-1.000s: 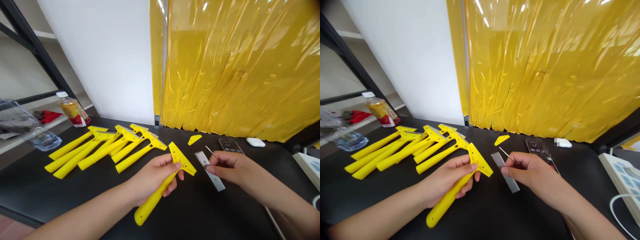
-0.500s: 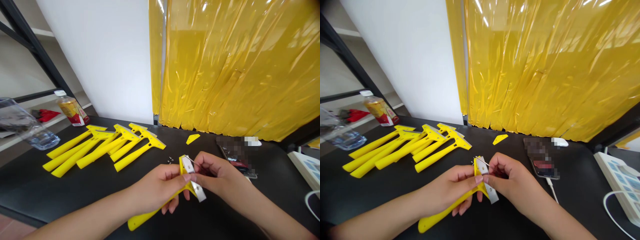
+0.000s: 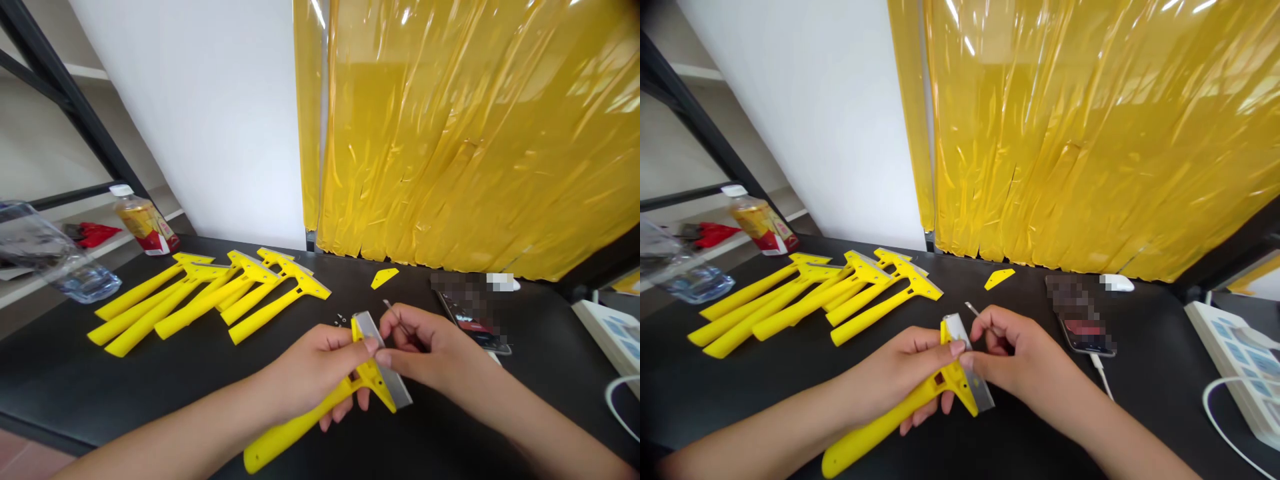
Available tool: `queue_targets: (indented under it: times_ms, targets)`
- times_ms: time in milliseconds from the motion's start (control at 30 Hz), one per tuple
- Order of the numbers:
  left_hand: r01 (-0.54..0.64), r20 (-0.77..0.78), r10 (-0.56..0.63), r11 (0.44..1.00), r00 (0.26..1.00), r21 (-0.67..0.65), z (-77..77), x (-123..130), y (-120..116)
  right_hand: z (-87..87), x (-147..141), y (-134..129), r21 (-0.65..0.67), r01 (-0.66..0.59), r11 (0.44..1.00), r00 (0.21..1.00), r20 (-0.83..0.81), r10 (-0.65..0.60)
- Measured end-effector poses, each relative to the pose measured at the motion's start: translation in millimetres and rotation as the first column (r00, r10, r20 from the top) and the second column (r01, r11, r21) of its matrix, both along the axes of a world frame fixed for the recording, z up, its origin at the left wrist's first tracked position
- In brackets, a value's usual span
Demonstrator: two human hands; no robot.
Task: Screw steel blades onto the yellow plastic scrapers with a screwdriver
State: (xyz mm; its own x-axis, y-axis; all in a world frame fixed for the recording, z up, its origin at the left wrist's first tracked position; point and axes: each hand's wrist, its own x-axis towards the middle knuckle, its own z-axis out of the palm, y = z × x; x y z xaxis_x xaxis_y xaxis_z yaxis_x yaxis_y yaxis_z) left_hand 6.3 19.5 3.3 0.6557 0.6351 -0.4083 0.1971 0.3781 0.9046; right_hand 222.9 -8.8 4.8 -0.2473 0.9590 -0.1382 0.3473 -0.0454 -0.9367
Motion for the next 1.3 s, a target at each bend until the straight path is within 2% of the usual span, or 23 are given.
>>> queue_targets:
  times_ms: [67, 100, 133, 200, 267, 333, 467, 567, 633, 800, 833, 867, 900, 967, 1067, 1133, 1167, 1300]
  targets:
    - [-0.051, 0.038, 0.051, 0.999, 0.998, 0.003, -0.5, -2, 3, 0.7, 13, 16, 0.1, 0.04, 0.994, 0.988, 0.141, -0.054]
    - [-0.078, 0.054, 0.077, 0.997, 0.996, 0.01, -1.1, -3, 5, 0.2, 20, 28, 0.171, 0.067, 0.983, 0.96, 0.257, -0.11]
    - [-0.1, 0.069, 0.099, 0.995, 0.993, 0.014, -1.8, -5, 7, -1.1, 27, 42, 0.286, 0.073, 0.955, 0.894, 0.405, -0.19]
    - [-0.124, 0.098, 0.122, 0.992, 0.988, 0.015, -3.5, -8, 9, -6.6, 40, 73, 0.352, 0.07, 0.933, 0.839, 0.486, -0.246]
    - [-0.142, 0.106, 0.14, 0.99, 0.984, 0.011, -4.9, -10, 11, -14.9, 48, 102, 0.345, 0.048, 0.938, 0.787, 0.565, -0.248]
    - [-0.168, 0.1, 0.167, 0.986, 0.981, 0.006, -5.6, -12, 12, -23.5, 55, 125, 0.294, -0.015, 0.956, 0.756, 0.629, -0.181]
    - [-0.219, 0.091, 0.217, 0.976, 0.972, 0.011, -4.6, -15, 15, -35.0, 67, 140, 0.194, -0.096, 0.976, 0.715, 0.696, -0.068]
    - [-0.22, 0.065, 0.218, 0.976, 0.974, 0.011, -3.4, -16, 18, -36.2, 72, 130, 0.188, -0.072, 0.979, 0.719, 0.69, -0.08]
    - [-0.212, 0.055, 0.211, 0.977, 0.976, 0.013, -3.2, -17, 19, -31.9, 71, 117, 0.205, -0.052, 0.977, 0.748, 0.656, -0.098]
    - [-0.207, 0.085, 0.205, 0.978, 0.975, 0.02, -4.9, -16, 18, 1.1, 51, 68, 0.212, -0.009, 0.977, 0.88, 0.465, -0.093]
    - [-0.208, 0.101, 0.205, 0.978, 0.974, 0.021, -5.6, -16, 18, 9.5, 45, 58, 0.209, -0.002, 0.978, 0.924, 0.375, -0.078]
    - [-0.207, 0.118, 0.203, 0.978, 0.972, 0.02, -6.4, -16, 18, 17.3, 39, 48, 0.172, 0.036, 0.984, 0.984, 0.164, -0.065]
    - [-0.206, 0.134, 0.202, 0.979, 0.97, 0.016, -7.4, -17, 18, 23.8, 31, 40, 0.119, 0.062, 0.991, 0.998, -0.018, -0.06]
    - [-0.202, 0.152, 0.199, 0.979, 0.968, 0.004, -9.3, -16, 18, 31.0, 15, 27, 0.021, 0.113, 0.993, 0.957, -0.271, -0.103]
    - [-0.197, 0.158, 0.196, 0.98, 0.968, -0.012, -11.2, -15, 17, 26.2, -12, 18, -0.053, 0.193, 0.98, 0.864, -0.464, -0.195]
    - [-0.191, 0.168, 0.19, 0.982, 0.967, -0.012, -11.2, -13, 16, 16.4, -27, 17, -0.026, 0.239, 0.971, 0.847, -0.483, -0.221]
    - [-0.188, 0.174, 0.186, 0.982, 0.967, -0.006, -10.9, -13, 15, 11.4, -32, 17, 0.004, 0.253, 0.967, 0.864, -0.451, -0.224]
    - [-0.223, 0.17, 0.212, 0.974, 0.962, 0.047, -8.8, -11, 12, 1.3, -38, 14, 0.177, 0.267, 0.947, 0.961, -0.116, -0.249]
